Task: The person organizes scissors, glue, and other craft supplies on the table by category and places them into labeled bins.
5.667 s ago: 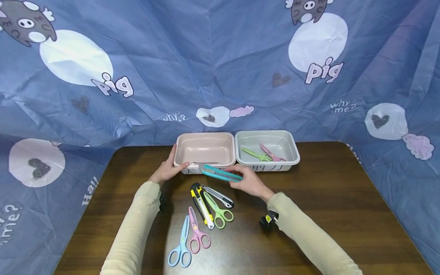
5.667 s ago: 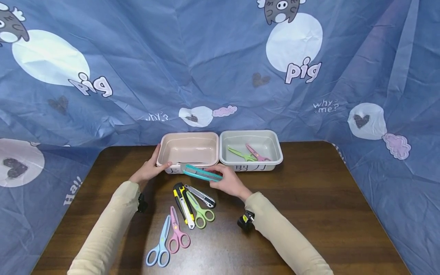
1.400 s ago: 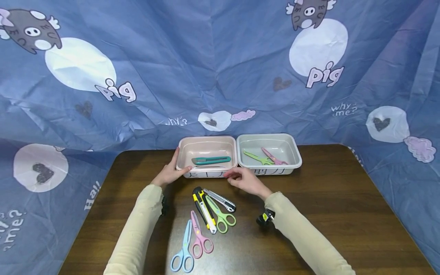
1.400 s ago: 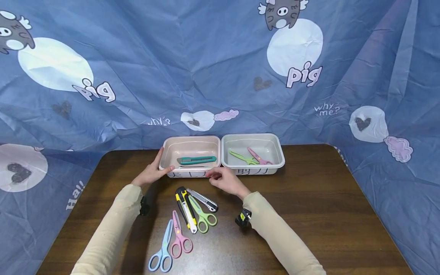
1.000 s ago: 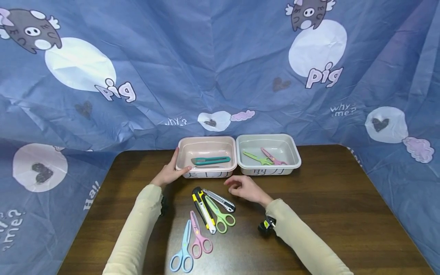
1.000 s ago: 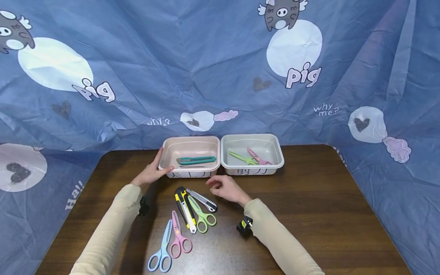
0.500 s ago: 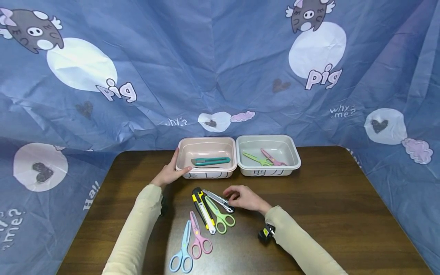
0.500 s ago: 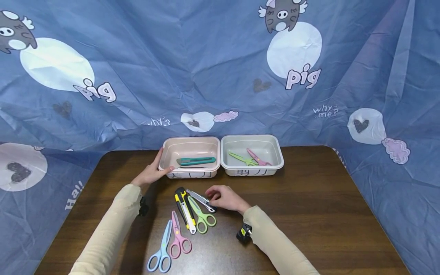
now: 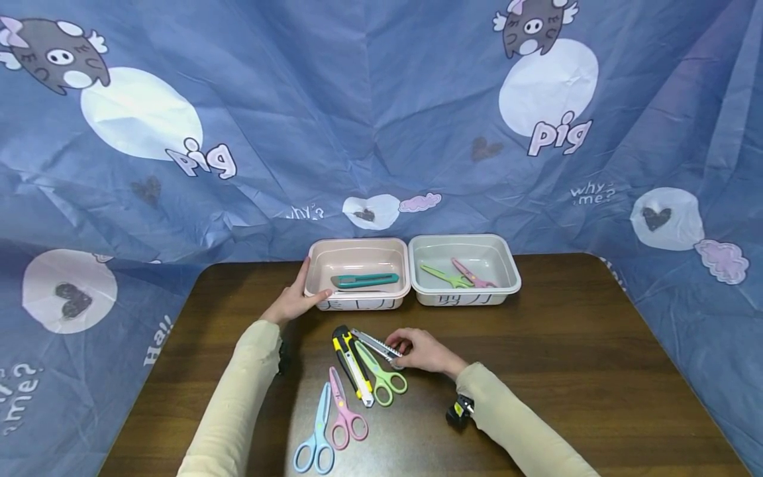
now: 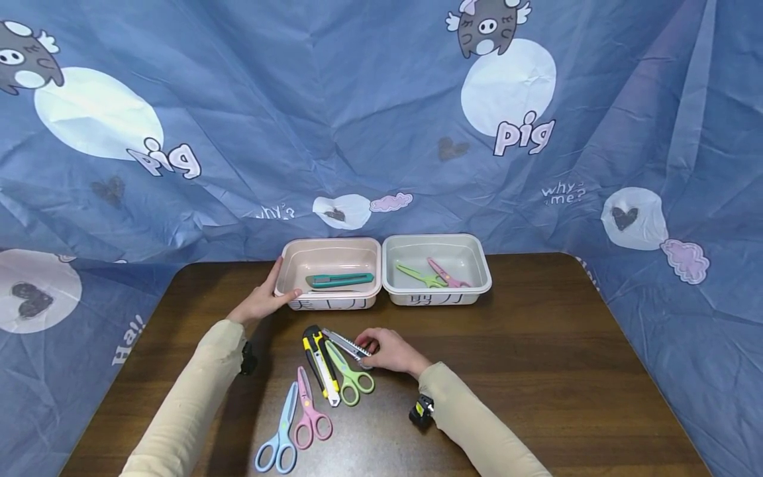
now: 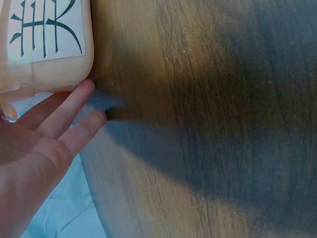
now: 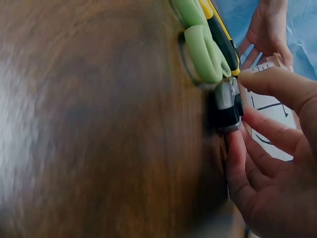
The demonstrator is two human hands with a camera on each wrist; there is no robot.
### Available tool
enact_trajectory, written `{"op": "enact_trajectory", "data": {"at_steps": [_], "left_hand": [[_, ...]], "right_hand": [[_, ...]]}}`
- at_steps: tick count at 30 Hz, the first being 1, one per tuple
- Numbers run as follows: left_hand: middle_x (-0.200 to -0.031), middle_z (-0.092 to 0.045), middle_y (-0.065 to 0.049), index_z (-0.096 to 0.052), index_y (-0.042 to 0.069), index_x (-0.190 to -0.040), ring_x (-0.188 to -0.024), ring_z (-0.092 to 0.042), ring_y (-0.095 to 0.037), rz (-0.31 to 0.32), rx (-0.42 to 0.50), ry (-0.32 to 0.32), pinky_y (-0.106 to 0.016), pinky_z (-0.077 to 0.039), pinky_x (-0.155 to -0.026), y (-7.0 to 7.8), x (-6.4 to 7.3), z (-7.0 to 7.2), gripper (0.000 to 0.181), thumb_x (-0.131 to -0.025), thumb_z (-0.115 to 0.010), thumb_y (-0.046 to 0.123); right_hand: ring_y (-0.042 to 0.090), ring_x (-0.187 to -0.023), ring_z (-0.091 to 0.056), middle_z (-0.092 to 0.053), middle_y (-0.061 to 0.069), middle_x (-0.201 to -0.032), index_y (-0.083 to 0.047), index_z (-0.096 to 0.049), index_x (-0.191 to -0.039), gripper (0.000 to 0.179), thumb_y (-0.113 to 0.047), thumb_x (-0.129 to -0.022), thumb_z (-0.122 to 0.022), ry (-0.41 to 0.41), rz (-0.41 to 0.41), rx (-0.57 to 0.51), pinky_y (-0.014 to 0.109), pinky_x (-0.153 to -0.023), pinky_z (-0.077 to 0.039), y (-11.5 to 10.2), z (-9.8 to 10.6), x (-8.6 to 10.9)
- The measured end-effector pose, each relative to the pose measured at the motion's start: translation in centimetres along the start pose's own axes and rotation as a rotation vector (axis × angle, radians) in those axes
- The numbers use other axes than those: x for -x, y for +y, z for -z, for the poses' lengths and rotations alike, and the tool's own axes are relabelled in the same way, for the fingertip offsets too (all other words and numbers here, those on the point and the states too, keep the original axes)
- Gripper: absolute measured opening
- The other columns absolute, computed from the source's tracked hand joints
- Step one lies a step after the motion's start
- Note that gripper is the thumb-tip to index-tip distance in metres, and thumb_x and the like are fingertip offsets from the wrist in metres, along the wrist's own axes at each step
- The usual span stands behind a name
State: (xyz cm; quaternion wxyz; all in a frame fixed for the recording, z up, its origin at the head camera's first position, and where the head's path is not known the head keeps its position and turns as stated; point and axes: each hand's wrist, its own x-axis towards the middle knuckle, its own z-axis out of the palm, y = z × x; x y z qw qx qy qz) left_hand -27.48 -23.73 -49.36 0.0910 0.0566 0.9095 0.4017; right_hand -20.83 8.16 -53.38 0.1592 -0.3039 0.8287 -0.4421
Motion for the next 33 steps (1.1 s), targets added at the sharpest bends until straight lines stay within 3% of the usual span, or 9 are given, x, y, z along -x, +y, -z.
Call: {"op": "enact_trajectory", "data": {"at_steps": [7,17,33], "left_hand": [[-0.144,-0.024,-0.041,0.003,0.017,-0.156,-0.125,-0.034,-0.058,-0.063,0.0,0.02,-0.062,-0.03,-0.101,0.04,0.3,0.04,0.107,-0.084,-0.062,0.061],[-0.144,-0.026,-0.04,0.001,0.01,-0.155,-0.127,-0.035,-0.055,-0.006,-0.011,0.016,-0.058,-0.029,-0.104,0.44,0.07,-0.05,0.097,-0.09,-0.065,0.039],[-0.149,-0.024,-0.034,0.002,0.012,-0.156,-0.13,-0.03,-0.053,0.021,-0.026,0.017,-0.06,-0.026,-0.105,0.43,-0.3,-0.09,0.097,-0.09,-0.062,0.045]], "right_hand": [[0.018,-0.081,-0.057,-0.061,0.004,-0.09,0.003,-0.064,-0.108,0.039,-0.011,-0.076,-0.08,0.021,0.0,0.067,0.025,-0.072,-0.047,-0.41,-0.41,-0.13],[0.018,-0.076,-0.056,-0.059,0.004,-0.086,0.001,-0.065,-0.102,0.037,-0.011,-0.071,-0.083,0.06,0.04,0.163,0.024,-0.068,-0.045,-0.69,-0.61,-0.23],[0.014,-0.075,-0.056,-0.06,0.001,-0.083,-0.002,-0.07,-0.097,0.033,-0.004,-0.064,-0.075,0.214,-0.018,0.194,0.025,-0.067,-0.046,-0.06,-0.61,0.37]]}}
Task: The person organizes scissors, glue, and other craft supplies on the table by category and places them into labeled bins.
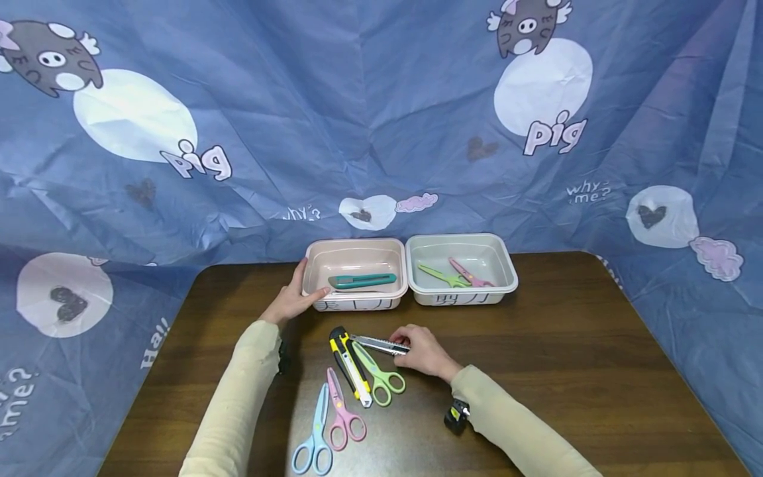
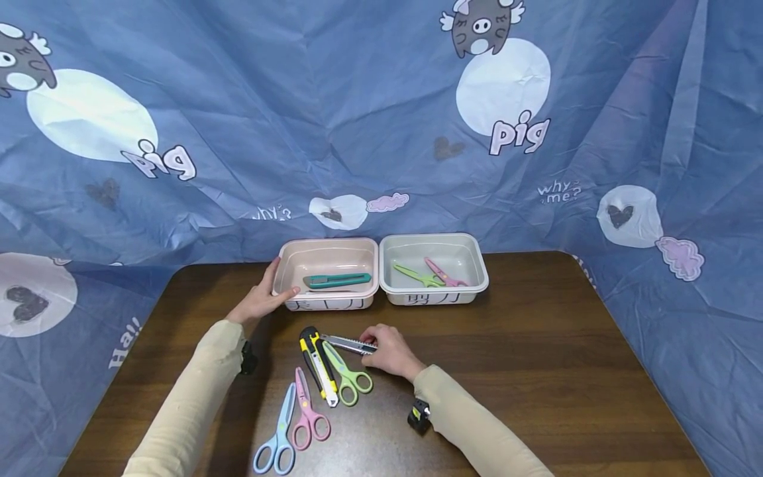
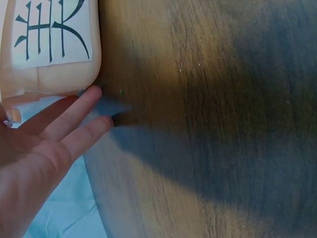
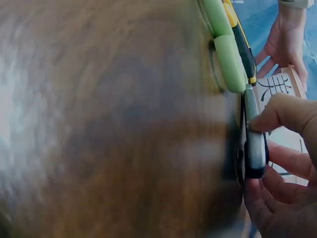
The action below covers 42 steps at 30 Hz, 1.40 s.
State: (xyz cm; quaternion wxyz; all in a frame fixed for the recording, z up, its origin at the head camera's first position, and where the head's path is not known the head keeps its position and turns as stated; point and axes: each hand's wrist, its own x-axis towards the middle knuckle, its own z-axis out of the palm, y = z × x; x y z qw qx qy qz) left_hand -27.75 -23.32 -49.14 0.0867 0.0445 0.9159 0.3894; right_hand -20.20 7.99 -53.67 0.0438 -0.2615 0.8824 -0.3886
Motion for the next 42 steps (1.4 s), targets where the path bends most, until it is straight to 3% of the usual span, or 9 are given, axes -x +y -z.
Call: {"op": "enact_trajectory", "data": {"at_steps": [14,19,25,36,42], "left_hand": [[-0.146,-0.025,-0.037,0.004,0.012,-0.156,-0.129,-0.032,-0.053,0.0,-0.024,-0.001,-0.059,-0.028,-0.105,-0.2,-0.1,0.0,0.098,-0.09,-0.062,0.045],[-0.144,-0.027,-0.039,0.004,0.011,-0.156,-0.128,-0.034,-0.054,-0.001,-0.032,-0.004,-0.059,-0.029,-0.104,-0.4,-0.2,0.0,0.099,-0.09,-0.062,0.045],[-0.143,-0.029,-0.04,0.002,0.01,-0.155,-0.127,-0.035,-0.054,-0.008,-0.044,-0.002,-0.059,-0.03,-0.103,-0.3,-0.2,0.0,0.098,-0.09,-0.062,0.045],[-0.144,-0.026,-0.039,0.003,0.01,-0.155,-0.128,-0.033,-0.055,-0.003,-0.04,-0.001,-0.059,-0.029,-0.104,-0.1,-0.1,0.1,0.097,-0.091,-0.061,0.045],[-0.146,-0.024,-0.039,0.003,0.013,-0.156,-0.13,-0.031,-0.054,0.016,-0.01,-0.008,-0.059,-0.027,-0.105,-0.1,0.0,0.0,0.099,-0.09,-0.063,0.046]], "right_hand": [[0.02,-0.088,-0.062,-0.067,0.004,-0.093,-0.004,-0.074,-0.1,0.033,-0.001,-0.067,-0.072,0.162,0.023,-0.028,0.033,-0.081,-0.048,0.8,0.4,-0.2],[0.022,-0.092,-0.063,-0.069,0.007,-0.098,-0.004,-0.074,-0.102,0.033,-0.002,-0.069,-0.071,0.176,0.006,-0.032,0.035,-0.083,-0.048,0.9,0.5,-0.3],[0.021,-0.091,-0.063,-0.071,0.008,-0.1,-0.005,-0.074,-0.106,0.034,-0.005,-0.072,-0.07,0.153,-0.068,-0.05,0.036,-0.081,-0.049,0.8,0.7,-0.4],[0.018,-0.081,-0.062,-0.072,0.009,-0.097,-0.004,-0.075,-0.106,0.034,-0.004,-0.072,-0.073,0.193,-0.109,-0.064,0.03,-0.072,-0.05,0.6,0.8,-0.6],[0.014,-0.074,-0.061,-0.073,0.006,-0.094,-0.005,-0.076,-0.103,0.032,-0.003,-0.072,-0.072,0.241,-0.088,-0.105,0.027,-0.067,-0.05,0.6,1.1,-0.8]]}}
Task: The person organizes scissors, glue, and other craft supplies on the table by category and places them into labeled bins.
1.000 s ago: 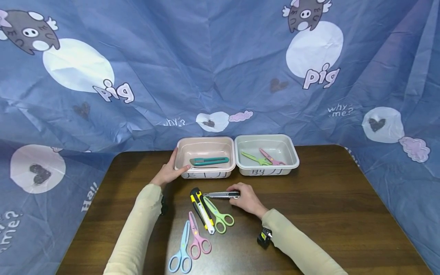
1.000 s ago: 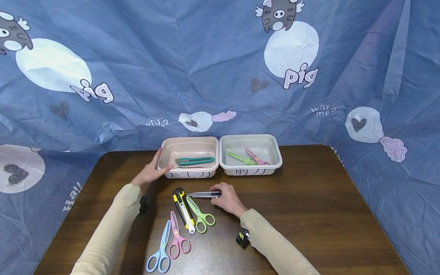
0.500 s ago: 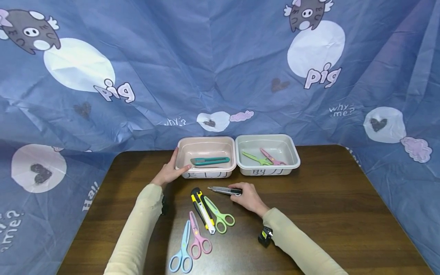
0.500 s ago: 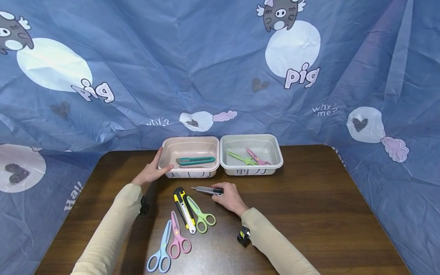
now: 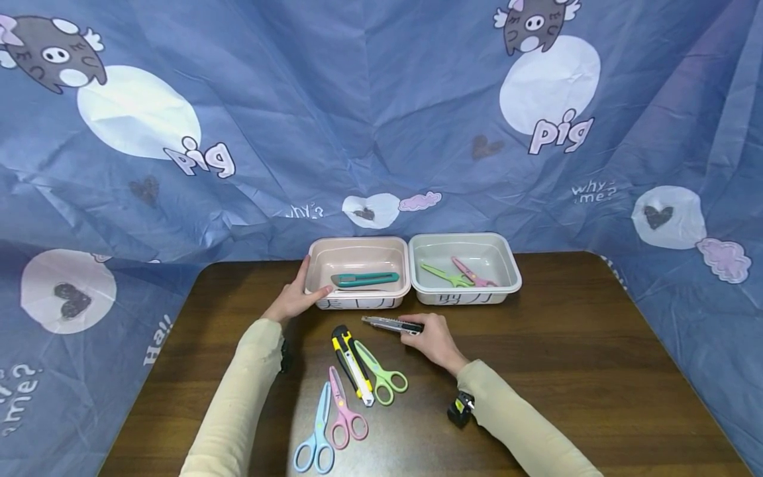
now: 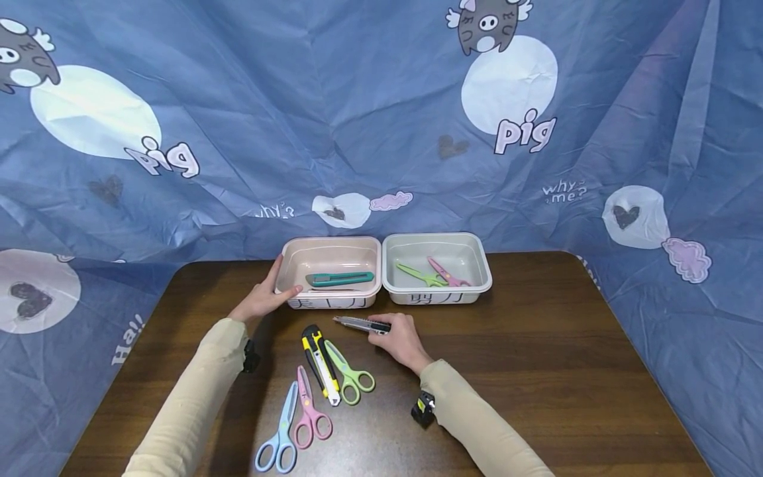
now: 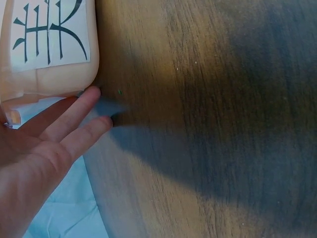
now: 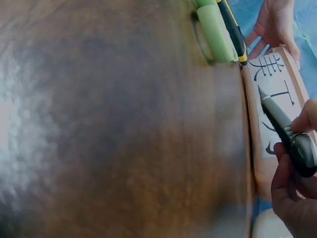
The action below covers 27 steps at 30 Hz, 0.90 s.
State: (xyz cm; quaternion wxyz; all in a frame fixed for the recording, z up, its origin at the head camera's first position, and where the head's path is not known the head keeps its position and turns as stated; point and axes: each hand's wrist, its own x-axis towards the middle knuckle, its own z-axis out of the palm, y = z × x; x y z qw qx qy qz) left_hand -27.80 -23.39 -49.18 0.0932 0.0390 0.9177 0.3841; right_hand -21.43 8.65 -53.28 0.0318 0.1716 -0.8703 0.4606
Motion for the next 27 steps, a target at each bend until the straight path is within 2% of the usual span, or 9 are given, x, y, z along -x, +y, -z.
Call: {"op": "enact_trajectory", "data": {"at_steps": [8,18,27], "left_hand": [[-0.146,-0.025,-0.038,0.004,0.013,-0.156,-0.13,-0.032,-0.054,-0.005,-0.005,0.005,-0.059,-0.027,-0.105,0.0,-0.1,0.1,0.099,-0.09,-0.063,0.045],[-0.139,-0.031,-0.043,0.001,0.01,-0.156,-0.124,-0.038,-0.055,-0.035,-0.019,0.025,-0.058,-0.032,-0.102,-0.2,0.0,0.0,0.098,-0.089,-0.064,0.04],[-0.139,-0.031,-0.043,0.001,0.008,-0.155,-0.124,-0.038,-0.056,-0.041,-0.039,0.025,-0.059,-0.032,-0.102,0.1,0.1,0.0,0.097,-0.09,-0.063,0.041]], "right_hand": [[0.01,-0.074,-0.06,-0.073,0.003,-0.092,-0.005,-0.076,-0.103,0.032,-0.002,-0.072,-0.073,0.029,0.039,-0.061,0.023,-0.067,-0.049,-0.4,0.6,-0.4],[0.023,-0.086,-0.065,-0.072,0.01,-0.098,0.001,-0.074,-0.104,0.033,0.003,-0.071,-0.071,0.043,0.153,-0.095,0.033,-0.075,-0.051,-1.4,1.4,-1.2],[0.022,-0.097,-0.065,-0.072,0.008,-0.101,-0.003,-0.075,-0.105,0.031,-0.001,-0.075,-0.071,0.02,0.138,-0.095,0.039,-0.087,-0.049,-2.7,2.4,-2.5]]}}
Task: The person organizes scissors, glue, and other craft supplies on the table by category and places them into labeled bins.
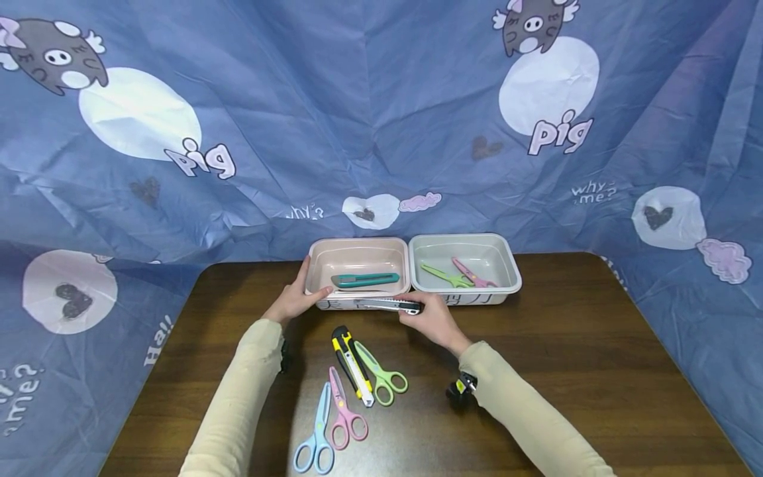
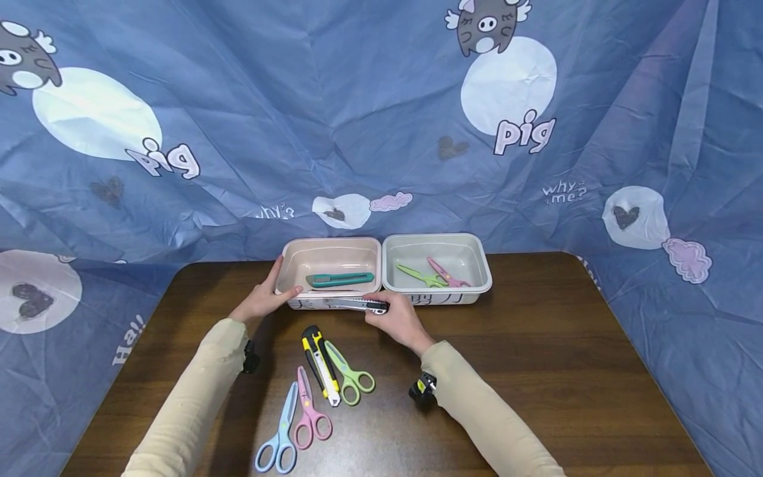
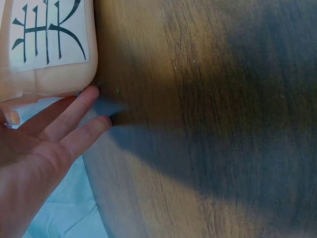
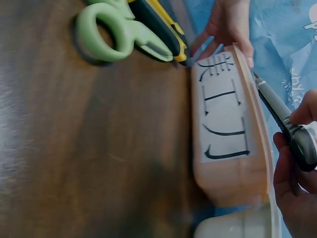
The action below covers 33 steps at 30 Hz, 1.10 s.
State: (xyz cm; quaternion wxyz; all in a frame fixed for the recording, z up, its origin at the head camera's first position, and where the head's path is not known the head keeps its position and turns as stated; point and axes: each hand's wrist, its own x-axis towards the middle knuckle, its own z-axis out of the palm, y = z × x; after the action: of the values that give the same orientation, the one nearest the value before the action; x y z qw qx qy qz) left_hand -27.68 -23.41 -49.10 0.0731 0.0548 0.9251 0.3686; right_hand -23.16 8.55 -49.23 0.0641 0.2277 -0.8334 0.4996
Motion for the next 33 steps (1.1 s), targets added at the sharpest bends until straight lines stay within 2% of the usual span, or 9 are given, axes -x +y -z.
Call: {"op": "enact_trajectory", "data": {"at_steps": [8,17,23,33], "left_hand": [[-0.14,-0.031,-0.042,0.002,0.009,-0.155,-0.125,-0.038,-0.055,0.003,0.0,-0.006,-0.059,-0.031,-0.102,0.0,0.0,0.0,0.098,-0.09,-0.062,0.042],[-0.139,-0.032,-0.042,0.002,0.01,-0.155,-0.124,-0.038,-0.056,0.003,-0.007,-0.009,-0.059,-0.031,-0.102,-0.1,0.0,0.0,0.097,-0.091,-0.062,0.043],[-0.139,-0.033,-0.042,0.002,0.009,-0.155,-0.124,-0.039,-0.055,-0.003,-0.01,-0.001,-0.059,-0.032,-0.102,-0.2,-0.1,0.0,0.097,-0.09,-0.062,0.043],[-0.141,-0.031,-0.04,0.002,0.012,-0.156,-0.125,-0.038,-0.054,0.009,0.016,-0.003,-0.058,-0.031,-0.103,-0.2,0.0,-0.2,0.098,-0.09,-0.064,0.042]], "right_hand": [[0.021,-0.1,-0.064,-0.071,0.009,-0.105,-0.004,-0.075,-0.105,0.03,-0.001,-0.076,-0.071,-0.029,-0.025,-0.029,0.034,-0.088,-0.048,-0.9,0.5,-2.1],[0.015,-0.088,-0.059,-0.071,0.007,-0.106,-0.006,-0.075,-0.107,0.032,-0.005,-0.076,-0.069,-0.06,-0.092,-0.057,0.029,-0.082,-0.046,-1.7,0.8,-4.1],[0.014,-0.081,-0.057,-0.071,0.005,-0.105,-0.008,-0.075,-0.107,0.032,-0.006,-0.077,-0.069,-0.082,-0.108,-0.049,0.025,-0.074,-0.046,-1.9,0.4,-5.2],[0.017,-0.101,-0.061,-0.07,0.009,-0.108,-0.004,-0.073,-0.109,0.033,-0.005,-0.077,-0.069,-0.107,-0.117,-0.014,0.029,-0.09,-0.045,-1.0,-0.7,-6.6]]}}
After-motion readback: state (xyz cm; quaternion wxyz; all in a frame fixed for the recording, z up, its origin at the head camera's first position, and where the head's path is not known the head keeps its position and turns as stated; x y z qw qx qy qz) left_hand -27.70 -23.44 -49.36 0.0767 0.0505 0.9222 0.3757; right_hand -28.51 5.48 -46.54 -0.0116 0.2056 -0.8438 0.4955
